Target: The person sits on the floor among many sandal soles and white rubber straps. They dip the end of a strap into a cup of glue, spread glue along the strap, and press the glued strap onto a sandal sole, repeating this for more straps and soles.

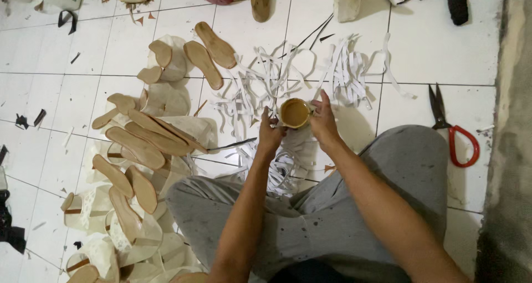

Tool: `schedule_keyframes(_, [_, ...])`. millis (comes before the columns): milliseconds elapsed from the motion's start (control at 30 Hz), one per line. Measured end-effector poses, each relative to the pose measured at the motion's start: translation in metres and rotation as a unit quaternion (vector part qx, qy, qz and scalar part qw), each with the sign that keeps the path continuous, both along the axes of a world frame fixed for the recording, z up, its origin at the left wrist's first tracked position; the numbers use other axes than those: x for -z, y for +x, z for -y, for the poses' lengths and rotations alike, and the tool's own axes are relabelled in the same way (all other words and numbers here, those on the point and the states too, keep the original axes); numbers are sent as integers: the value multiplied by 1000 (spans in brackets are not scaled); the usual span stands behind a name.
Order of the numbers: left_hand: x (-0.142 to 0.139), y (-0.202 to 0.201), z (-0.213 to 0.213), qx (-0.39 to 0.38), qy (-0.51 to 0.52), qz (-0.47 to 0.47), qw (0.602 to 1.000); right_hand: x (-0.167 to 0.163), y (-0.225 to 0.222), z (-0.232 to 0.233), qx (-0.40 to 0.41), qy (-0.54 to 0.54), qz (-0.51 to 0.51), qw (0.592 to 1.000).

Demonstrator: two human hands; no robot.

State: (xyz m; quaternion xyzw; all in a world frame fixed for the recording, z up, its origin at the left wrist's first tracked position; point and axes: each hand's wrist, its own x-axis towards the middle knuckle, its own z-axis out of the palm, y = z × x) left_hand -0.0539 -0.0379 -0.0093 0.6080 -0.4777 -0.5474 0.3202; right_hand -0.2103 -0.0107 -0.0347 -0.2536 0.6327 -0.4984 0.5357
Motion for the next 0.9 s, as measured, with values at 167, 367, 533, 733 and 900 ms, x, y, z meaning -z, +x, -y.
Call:
schedule_keyframes(167, [21,-18,-6,23,-63,-128,989,1,20,-13,-51,-132,-260,955])
schedule_keyframes(367, [12,-27,-31,18,-231,223,947,3,25,-18,-14,-152,-309,939])
schedule_keyframes(533, [-2,-28,-41,43,-272,248,929,6,25,-13,0,-156,-353,923])
schedule_keyframes(733, [-5,-21,-48,60,-335,253,906,9,22,-13,-17,-151,-329,932])
schedule_keyframes(900, [8,-15,-54,30,-109,174,978,4,18,-12,-49,-195,-311,929])
